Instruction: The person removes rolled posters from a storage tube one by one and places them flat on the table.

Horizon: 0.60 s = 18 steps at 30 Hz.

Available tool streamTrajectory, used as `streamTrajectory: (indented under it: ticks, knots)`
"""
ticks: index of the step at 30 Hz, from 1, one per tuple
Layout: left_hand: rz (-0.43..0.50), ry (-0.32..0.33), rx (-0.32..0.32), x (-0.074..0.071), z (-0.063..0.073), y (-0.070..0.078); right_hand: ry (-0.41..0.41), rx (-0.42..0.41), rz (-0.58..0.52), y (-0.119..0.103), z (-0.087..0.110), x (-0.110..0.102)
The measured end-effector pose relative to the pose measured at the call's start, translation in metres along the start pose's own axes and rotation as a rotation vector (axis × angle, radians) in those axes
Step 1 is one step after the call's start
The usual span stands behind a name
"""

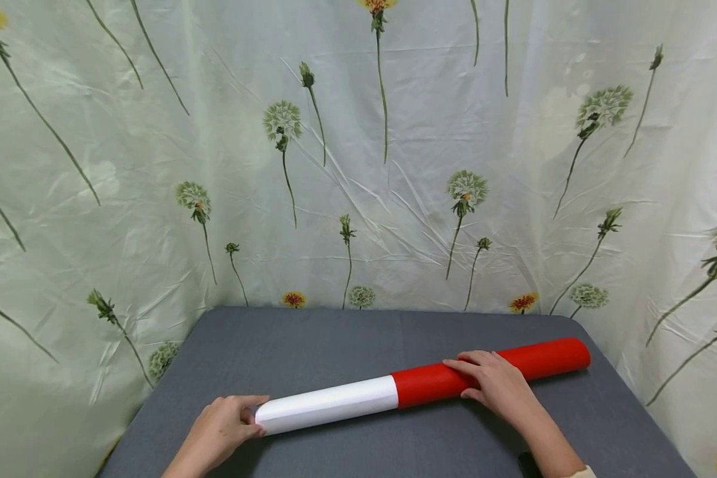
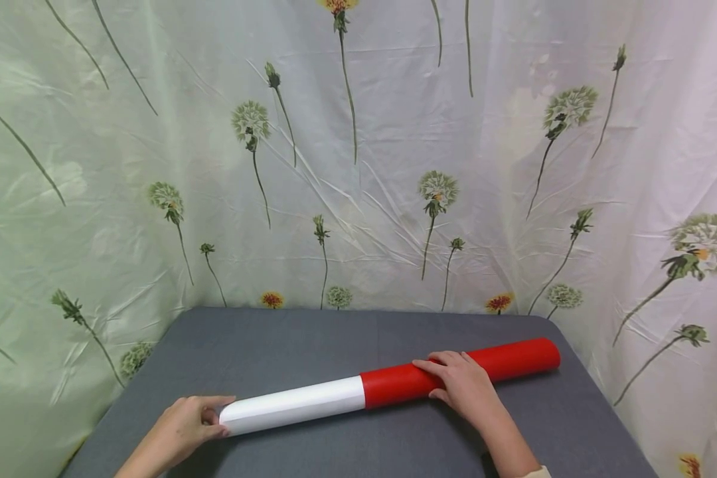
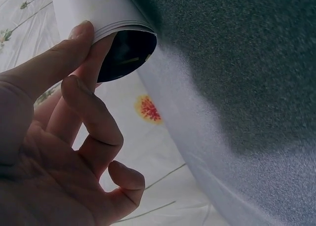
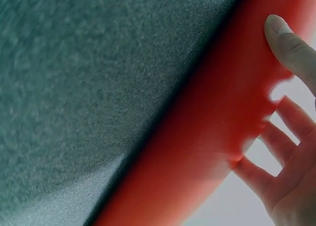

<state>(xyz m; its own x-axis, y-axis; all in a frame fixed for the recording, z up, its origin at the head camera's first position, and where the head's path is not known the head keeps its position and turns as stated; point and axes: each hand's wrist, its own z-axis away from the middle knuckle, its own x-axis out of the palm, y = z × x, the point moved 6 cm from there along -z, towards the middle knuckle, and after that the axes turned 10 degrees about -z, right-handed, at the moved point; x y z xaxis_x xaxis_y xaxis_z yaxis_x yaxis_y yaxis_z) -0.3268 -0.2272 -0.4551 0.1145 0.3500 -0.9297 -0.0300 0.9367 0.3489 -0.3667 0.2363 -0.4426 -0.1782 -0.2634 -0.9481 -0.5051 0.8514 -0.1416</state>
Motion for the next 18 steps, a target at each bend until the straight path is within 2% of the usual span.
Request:
streamTrajectory:
  ticks: [18]
  knots:
    - [-0.005,0.010,-0.006,-0.0032,0.0022,-0.0096,0.015,0.002,-0.016,0.0074,0.0030,-0.0004]
